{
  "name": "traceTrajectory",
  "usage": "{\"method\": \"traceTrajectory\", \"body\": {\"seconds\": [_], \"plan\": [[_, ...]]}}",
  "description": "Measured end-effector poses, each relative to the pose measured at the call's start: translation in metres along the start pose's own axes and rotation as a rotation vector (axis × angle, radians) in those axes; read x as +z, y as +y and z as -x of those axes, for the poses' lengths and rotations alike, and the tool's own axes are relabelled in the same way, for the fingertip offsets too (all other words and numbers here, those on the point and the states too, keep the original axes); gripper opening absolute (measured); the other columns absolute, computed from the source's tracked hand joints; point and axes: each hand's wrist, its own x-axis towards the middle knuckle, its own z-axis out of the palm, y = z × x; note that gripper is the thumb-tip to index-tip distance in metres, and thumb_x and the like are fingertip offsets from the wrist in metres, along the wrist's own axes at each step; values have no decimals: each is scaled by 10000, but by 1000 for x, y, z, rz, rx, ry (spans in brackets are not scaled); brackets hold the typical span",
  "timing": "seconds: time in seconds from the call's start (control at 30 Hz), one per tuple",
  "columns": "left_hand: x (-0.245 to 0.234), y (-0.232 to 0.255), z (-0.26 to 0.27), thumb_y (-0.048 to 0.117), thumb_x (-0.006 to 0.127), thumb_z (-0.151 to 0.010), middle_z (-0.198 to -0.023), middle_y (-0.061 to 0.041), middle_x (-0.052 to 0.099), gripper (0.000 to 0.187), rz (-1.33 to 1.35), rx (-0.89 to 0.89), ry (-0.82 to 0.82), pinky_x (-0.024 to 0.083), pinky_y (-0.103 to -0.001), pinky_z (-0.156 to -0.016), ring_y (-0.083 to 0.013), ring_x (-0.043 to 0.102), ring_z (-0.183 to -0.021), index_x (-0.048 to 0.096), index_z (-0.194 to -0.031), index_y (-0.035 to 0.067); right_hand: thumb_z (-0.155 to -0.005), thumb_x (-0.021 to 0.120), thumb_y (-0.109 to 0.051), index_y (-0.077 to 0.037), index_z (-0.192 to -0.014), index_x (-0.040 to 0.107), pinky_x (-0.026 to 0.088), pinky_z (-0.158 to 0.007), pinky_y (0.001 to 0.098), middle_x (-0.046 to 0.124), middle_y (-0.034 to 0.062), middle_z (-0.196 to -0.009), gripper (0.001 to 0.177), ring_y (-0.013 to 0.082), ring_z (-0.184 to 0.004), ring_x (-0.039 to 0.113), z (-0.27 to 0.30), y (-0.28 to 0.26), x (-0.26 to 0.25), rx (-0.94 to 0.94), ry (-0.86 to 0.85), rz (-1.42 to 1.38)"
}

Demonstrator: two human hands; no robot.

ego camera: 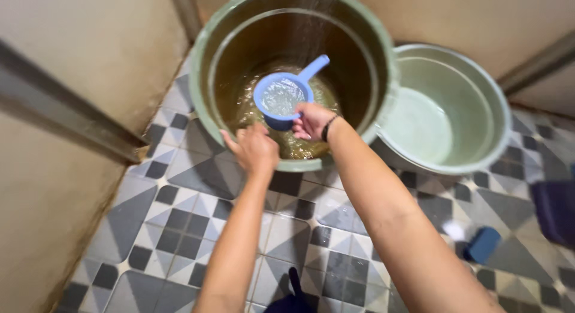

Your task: The person fills a bucket with water from a tap, then uses a blue scoop to pour water onto a tiled floor while scrubbing with a sponge. They repeatedly scoop water and scrub different areas of the floor.

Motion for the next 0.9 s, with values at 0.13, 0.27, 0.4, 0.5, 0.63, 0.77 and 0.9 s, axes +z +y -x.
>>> {"method": "traceTrajectory", "body": {"seconds": [0.13,0.27,0.4,0.5,0.63,0.77,0.9], "plan": [[8,11,-25,236,693,-804,-974,-93,746,189,-154,-51,-124,69,-561,-1228,-306,640,-1075,754,-946,126,-929,539,-245,-113,-699,471,558,-510,321,478,-3,-572,275,164,-554,555,101,-44,9,-80,9,74],[15,17,-37,339,760,-787,-970,-79,745,286,-186,-76,-204,129,-540,-1212,-299,626,-1093,746,-979,127,-940,558,-258,-128,-686,456,556,-503,316,455,-18,-568,303,150,-543,527,201,-55,-10,-135,49,38],[28,70,-18,398,548,-1105,-1158,-119,723,358,280,273,179,415,-519,-1067,-327,619,-1124,724,-1108,87,-925,561,-290,-125,-672,457,532,-471,325,455,-17,-561,319,167,-543,556,291,-37,-60,-136,20,86],[48,182,9,670,411,-981,-1061,-154,750,721,1111,-173,-455,458,-427,-655,-306,618,-806,699,-1225,56,-936,563,-292,-121,-667,467,574,-501,354,463,-14,-564,333,162,-540,557,349,4,-126,-121,66,140],[69,285,80,677,371,-944,-1033,-212,739,775,892,-352,-1459,615,-385,-651,-305,742,-788,637,-1242,12,-920,510,-361,-113,-620,490,535,-436,347,556,62,-529,389,235,-520,640,415,71,-228,-8,120,258],[139,336,182,129,456,-944,-1126,-280,700,422,1080,-640,-1554,674,-483,-793,-422,752,-957,498,-1301,-92,-957,512,-372,-62,-687,573,578,-487,384,638,97,-602,416,274,-578,677,445,155,-319,12,218,347],[182,342,282,34,441,-899,-1172,-291,637,408,1065,-663,-1342,651,-485,-752,-429,682,-1045,469,-1281,-105,-955,544,-337,-40,-1197,573,542,-865,426,637,180,-1146,384,300,-1066,623,450,263,-400,-357,282,242]]}}
